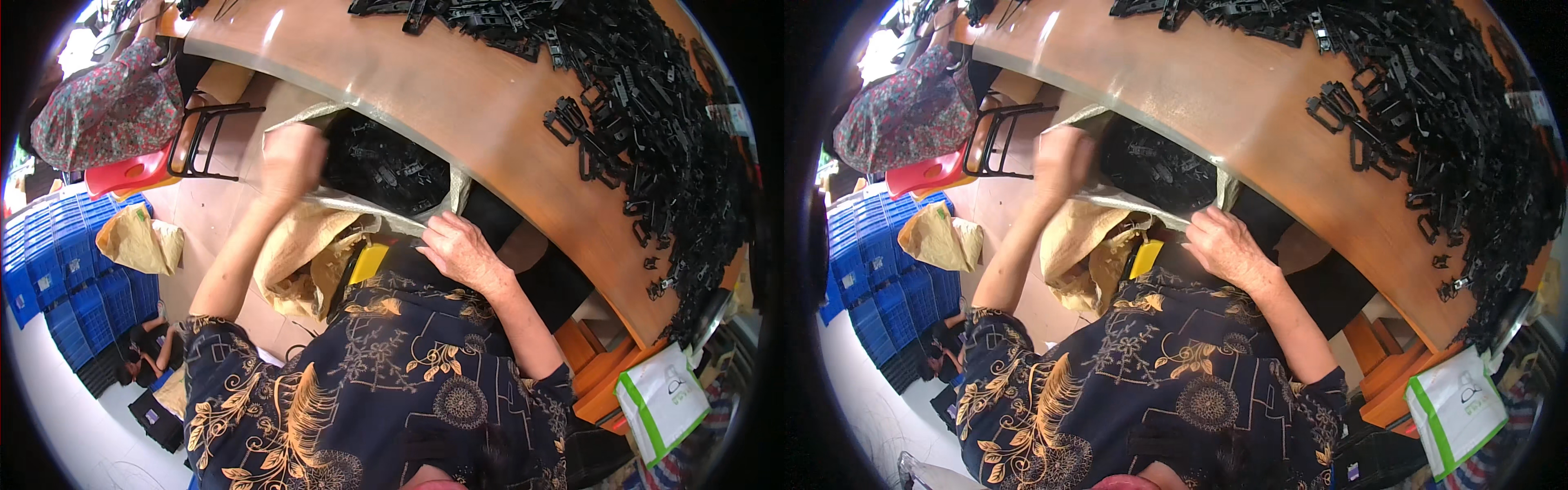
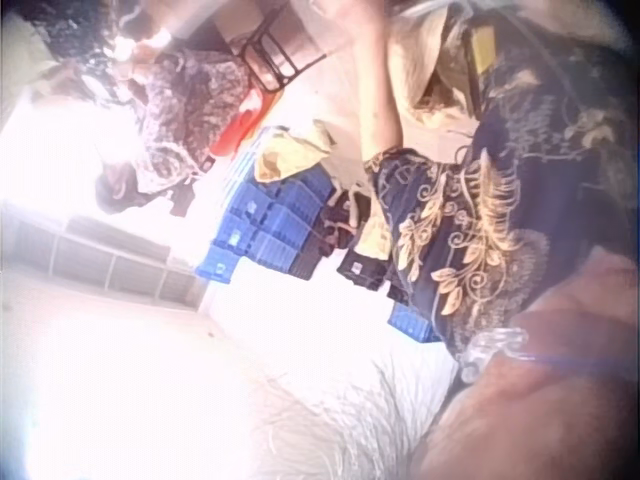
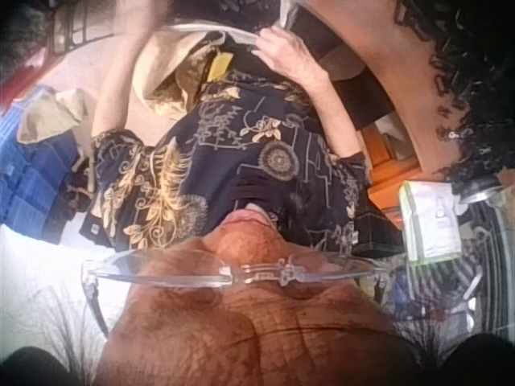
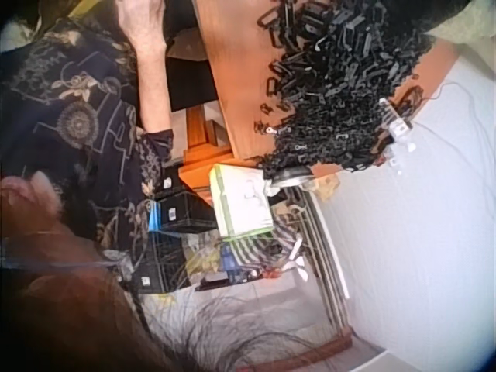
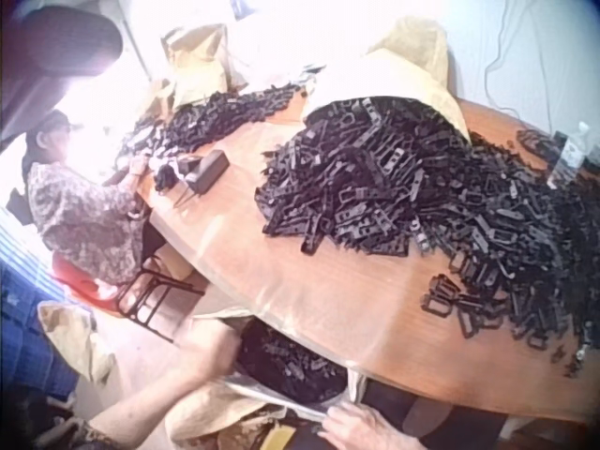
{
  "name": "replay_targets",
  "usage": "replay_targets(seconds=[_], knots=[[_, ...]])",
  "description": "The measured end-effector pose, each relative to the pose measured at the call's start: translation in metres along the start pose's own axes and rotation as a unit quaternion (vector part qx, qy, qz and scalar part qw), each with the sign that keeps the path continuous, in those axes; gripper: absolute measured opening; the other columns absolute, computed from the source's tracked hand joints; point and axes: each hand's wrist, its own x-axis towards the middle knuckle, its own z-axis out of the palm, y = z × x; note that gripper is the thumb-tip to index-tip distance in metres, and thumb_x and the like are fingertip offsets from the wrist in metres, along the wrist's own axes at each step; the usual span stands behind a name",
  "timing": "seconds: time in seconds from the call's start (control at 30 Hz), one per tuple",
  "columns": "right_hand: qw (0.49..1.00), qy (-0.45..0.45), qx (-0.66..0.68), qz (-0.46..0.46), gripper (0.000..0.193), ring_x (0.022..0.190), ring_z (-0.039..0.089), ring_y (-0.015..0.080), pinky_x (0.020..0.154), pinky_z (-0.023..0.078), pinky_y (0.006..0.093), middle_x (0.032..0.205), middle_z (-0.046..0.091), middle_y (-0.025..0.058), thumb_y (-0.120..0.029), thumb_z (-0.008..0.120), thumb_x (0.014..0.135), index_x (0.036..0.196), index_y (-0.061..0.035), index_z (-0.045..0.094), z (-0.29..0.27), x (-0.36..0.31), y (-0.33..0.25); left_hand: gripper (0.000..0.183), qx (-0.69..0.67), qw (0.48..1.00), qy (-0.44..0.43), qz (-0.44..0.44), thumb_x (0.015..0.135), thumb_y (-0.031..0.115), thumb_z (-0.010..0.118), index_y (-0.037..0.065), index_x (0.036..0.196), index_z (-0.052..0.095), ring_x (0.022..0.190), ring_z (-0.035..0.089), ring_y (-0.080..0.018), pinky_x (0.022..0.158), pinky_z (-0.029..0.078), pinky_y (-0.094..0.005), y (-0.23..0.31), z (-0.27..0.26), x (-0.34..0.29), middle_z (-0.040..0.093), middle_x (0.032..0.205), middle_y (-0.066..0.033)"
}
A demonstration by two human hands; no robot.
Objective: The person assembles plastic components by hand, picking up pieces from the table, snapping them together, and placing the assembled parts into a bag below the desk.
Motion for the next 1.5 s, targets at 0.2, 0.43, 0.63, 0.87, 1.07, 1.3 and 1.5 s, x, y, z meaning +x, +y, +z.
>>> replay_targets(seconds=[0.2, 0.43, 0.63, 0.87, 1.07, 1.3, 1.5], knots=[[0.999, -0.029, -0.022, 0.016, 0.02, 0.083, 0.057, 0.0271, 0.073, 0.053, 0.038, 0.083, 0.054, 0.0084, -0.013, 0.075, 0.074, 0.075, -0.0044, 0.057, -0.006, 0.011, -0.004, 0.066, -0.065, 0.916, -0.084, 0.387, 0.082, 0.043, 0.07, 0.012, 0.137, 0.049, 0.115, 0.054, -0.0338, 0.101, 0.039, -0.0474, 0.099, 0.1, 0.035, 0.055, 0.122, -0.0142], [0.998, 0.053, -0.016, 0.024, 0.017, 0.085, 0.057, 0.0237, 0.072, 0.053, 0.0356, 0.084, 0.054, 0.0067, -0.016, 0.073, 0.076, 0.076, -0.0055, 0.06, 0.01, 0.006, -0.004, 0.062, -0.163, 0.925, -0.117, 0.321, 0.09, 0.051, 0.058, 0.01, 0.137, 0.053, 0.129, 0.047, -0.0365, 0.111, 0.033, -0.0484, 0.051, 0.193, 0.06, 0.052, 0.14, -0.0162], [0.984, 0.163, 0.069, 0.015, 0.021, 0.09, 0.055, 0.0255, 0.075, 0.051, 0.0362, 0.09, 0.051, 0.008, -0.016, 0.075, 0.076, 0.087, -0.0055, 0.061, -0.015, 0.002, -0.032, 0.068, -0.051, 0.956, -0.191, 0.216, 0.086, 0.053, 0.062, 0.011, 0.138, 0.05, 0.132, 0.044, -0.0371, 0.111, 0.031, -0.0512, 0.024, 0.114, 0.054, 0.05, 0.14, -0.0188], [0.902, 0.371, 0.028, 0.221, 0.023, 0.073, 0.063, 0.0258, 0.065, 0.052, 0.0343, 0.089, 0.064, 0.01, -0.004, 0.072, 0.081, 0.103, -0.0042, 0.065, -0.108, -0.085, -0.06, 0.007, -0.172, 0.954, -0.033, 0.242, 0.085, 0.014, 0.068, 0.008, 0.087, 0.065, 0.07, 0.063, -0.0321, 0.066, 0.051, -0.0416, 0.069, 0.002, 0.001, 0.063, 0.077, -0.0114], [0.808, 0.462, -0.136, 0.34, 0.01, 0.073, 0.059, 0.0258, 0.066, 0.047, 0.0354, 0.08, 0.061, 0.0085, -0.003, 0.068, 0.085, 0.093, -0.0045, 0.064, -0.157, -0.149, -0.012, 0.014, -0.312, 0.868, 0.189, 0.336, 0.078, 0.003, 0.071, 0.005, 0.089, 0.063, 0.065, 0.061, -0.0279, 0.065, 0.05, -0.0371, 0.174, -0.091, 0.02, 0.063, 0.083, -0.008], [0.81, 0.395, -0.322, 0.291, 0.014, 0.084, 0.057, 0.0269, 0.073, 0.048, 0.0385, 0.089, 0.059, 0.0065, -0.009, 0.071, 0.081, 0.093, -0.0054, 0.065, -0.167, -0.173, 0.024, 0.015, -0.23, 0.901, 0.182, 0.321, 0.082, 0.012, 0.069, 0.007, 0.094, 0.061, 0.095, 0.056, -0.0303, 0.08, 0.048, -0.0414, 0.247, -0.088, 0.106, 0.057, 0.093, -0.01], [0.771, 0.436, -0.338, 0.319, 0.02, 0.091, 0.058, 0.0282, 0.079, 0.049, 0.0384, 0.098, 0.058, 0.0081, -0.01, 0.072, 0.08, 0.099, -0.0071, 0.066, -0.145, -0.209, 0.014, 0.011, -0.19, 0.907, 0.22, 0.304, 0.08, 0.01, 0.069, 0.009, 0.09, 0.063, 0.09, 0.057, -0.03, 0.078, 0.047, -0.0399, 0.25, -0.07, 0.094, 0.059, 0.091, -0.0076]])
